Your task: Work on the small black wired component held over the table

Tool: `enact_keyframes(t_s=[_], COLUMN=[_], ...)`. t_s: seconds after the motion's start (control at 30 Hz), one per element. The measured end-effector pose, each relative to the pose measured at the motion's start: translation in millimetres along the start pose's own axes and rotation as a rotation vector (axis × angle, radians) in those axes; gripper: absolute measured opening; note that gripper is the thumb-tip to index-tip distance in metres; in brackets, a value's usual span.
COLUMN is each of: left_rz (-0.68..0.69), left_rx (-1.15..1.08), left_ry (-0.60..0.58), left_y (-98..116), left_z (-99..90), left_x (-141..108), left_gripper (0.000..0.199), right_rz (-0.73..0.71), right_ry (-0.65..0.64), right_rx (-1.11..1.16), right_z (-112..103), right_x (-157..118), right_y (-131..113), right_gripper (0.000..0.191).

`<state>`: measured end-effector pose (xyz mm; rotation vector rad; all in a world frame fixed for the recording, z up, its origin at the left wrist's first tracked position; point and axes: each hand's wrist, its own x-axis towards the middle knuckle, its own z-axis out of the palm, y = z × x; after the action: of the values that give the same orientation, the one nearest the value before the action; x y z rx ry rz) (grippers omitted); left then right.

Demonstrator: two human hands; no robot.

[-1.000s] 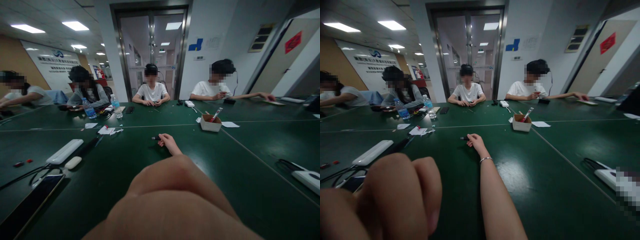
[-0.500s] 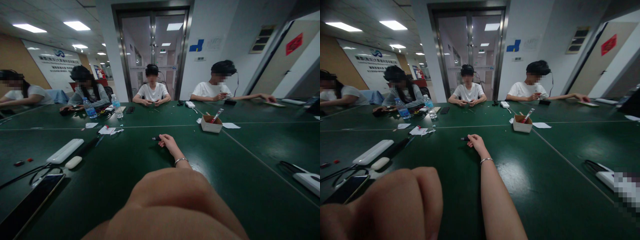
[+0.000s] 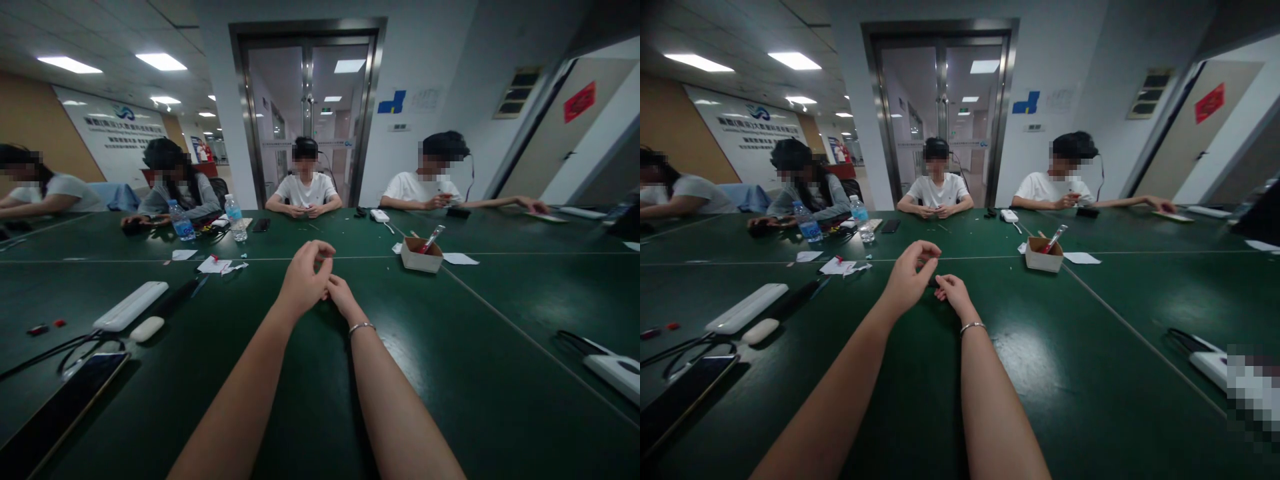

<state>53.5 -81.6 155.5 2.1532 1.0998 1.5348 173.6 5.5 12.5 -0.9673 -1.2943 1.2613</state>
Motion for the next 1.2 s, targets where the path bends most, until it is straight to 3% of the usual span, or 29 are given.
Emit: enact_keyframes(t_s=[0.1,0.2,0.3,0.43,0.7,1.0,1.2], left_rz=[-0.207,-0.348,-0.422,-0.413,-0.462,-0.449,-0.423], left_rx=[0.194,0.266,0.149,-0.082,-0.18,-0.21,-0.192], left_ry=[-0.018,0.0,0.008,-0.062,-0.154,-0.052,-0.057], left_y=[-56.7,-96.8,-123.7,-146.3,-148.2,-151.3,-144.5], left_z=[10.6,19.1,26.2,30.2,28.3,31.3,28.5], left_x=[-7.1,-23.3,-39.5,-54.7,-58.9,-57.3,-56.0], left_gripper=[0.015,0.017,0.021,0.025,0.026,0.021,0.018], right_rz=[0.03,0.05,0.056,0.055,0.047,0.074,0.071], right_ry=[-0.005,-0.008,0.008,0.014,-0.026,-0.015,-0.02], right_rx=[0.025,0.028,0.015,0.004,-0.009,-0.02,-0.01], right_z=[0.3,0.3,0.2,0.4,0.8,2.4,1.4], right_x=[-1.3,-1.6,-1.0,-0.6,-2.9,-1.1,-1.0], right_y=[-3.1,-5.3,-5.0,-3.2,-4.7,-3.7,-3.4], right_gripper=[0.035,0.036,0.034,0.032,0.029,0.022,0.025])
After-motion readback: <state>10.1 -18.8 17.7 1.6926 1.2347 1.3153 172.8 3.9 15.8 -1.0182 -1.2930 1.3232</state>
